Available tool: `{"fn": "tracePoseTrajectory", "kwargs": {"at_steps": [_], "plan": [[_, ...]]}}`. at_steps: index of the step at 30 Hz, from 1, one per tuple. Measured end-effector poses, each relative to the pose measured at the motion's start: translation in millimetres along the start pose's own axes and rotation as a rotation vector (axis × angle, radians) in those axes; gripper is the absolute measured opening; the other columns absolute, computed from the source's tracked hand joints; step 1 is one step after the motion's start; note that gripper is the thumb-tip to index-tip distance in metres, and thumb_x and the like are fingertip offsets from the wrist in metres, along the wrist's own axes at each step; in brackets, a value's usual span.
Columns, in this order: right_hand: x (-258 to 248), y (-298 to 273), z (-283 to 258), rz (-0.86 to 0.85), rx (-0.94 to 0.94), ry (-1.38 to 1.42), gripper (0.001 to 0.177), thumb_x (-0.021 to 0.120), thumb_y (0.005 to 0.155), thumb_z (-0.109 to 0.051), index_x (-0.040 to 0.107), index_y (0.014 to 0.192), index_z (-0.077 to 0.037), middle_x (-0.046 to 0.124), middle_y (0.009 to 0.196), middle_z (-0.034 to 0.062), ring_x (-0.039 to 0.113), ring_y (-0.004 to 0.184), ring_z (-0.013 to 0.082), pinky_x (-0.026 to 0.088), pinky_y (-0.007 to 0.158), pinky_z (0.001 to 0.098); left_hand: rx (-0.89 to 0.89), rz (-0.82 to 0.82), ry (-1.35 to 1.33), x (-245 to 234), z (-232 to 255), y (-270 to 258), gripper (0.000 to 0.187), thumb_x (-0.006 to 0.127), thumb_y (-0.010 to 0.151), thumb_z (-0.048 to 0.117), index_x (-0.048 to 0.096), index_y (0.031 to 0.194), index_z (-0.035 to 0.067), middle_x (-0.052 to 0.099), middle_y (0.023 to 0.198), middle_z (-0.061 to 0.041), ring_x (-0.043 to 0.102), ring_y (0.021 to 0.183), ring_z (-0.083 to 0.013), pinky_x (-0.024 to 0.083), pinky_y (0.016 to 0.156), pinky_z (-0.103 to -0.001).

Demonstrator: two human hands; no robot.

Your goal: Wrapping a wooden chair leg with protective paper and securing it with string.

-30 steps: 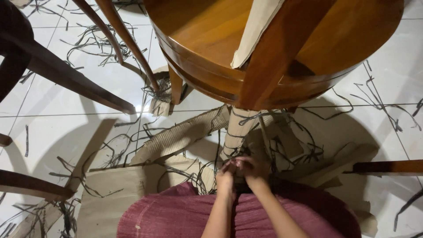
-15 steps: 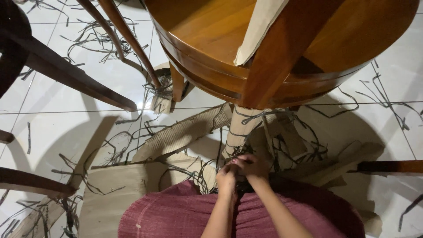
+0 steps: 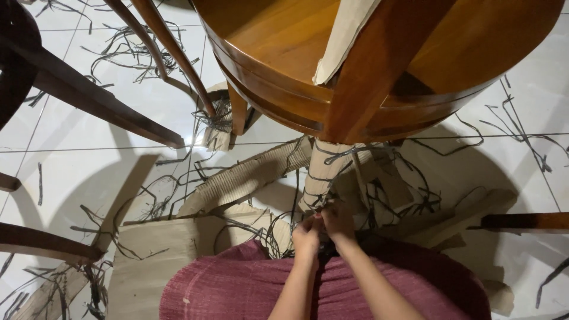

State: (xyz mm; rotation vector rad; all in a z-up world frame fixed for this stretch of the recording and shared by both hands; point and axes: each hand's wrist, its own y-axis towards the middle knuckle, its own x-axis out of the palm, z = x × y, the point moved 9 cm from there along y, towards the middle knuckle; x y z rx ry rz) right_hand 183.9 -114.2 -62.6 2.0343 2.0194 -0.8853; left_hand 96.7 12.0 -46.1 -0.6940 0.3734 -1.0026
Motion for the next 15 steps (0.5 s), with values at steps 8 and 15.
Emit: {"fn": "tracePoseTrajectory", "kwargs": {"at_steps": [8, 15], "plan": [[-4, -3, 12, -0.072, 0.139, 0.141, 0.023, 0.059, 0.077, -0.022, 0.08, 0.082, -0.017, 0.078, 0.079, -0.0013, 0.067, 0.079, 0.011, 0.046, 0.071, 0.0277, 0.008, -0.09, -0.196, 10, -2, 3, 0.02, 0.067, 0.093, 0.02, 0.079, 0.1, 0.006, 0.074, 0.085, -0.005, 0.062, 0.075, -0.0147, 0.048, 0.065, -0.027], [-9, -13, 7, -0.185, 0.065, -0.077, 0.032, 0.051, 0.089, -0.035, 0.07, 0.075, -0.013, 0.067, 0.063, 0.0061, 0.064, 0.054, 0.0189, 0.047, 0.048, 0.0349, -0.065, -0.11, -0.256, 9, 7, -8, 0.028, 0.066, 0.093, 0.009, 0.074, 0.118, -0.001, 0.076, 0.084, -0.015, 0.066, 0.055, -0.021, 0.055, 0.052, -0.029]]}}
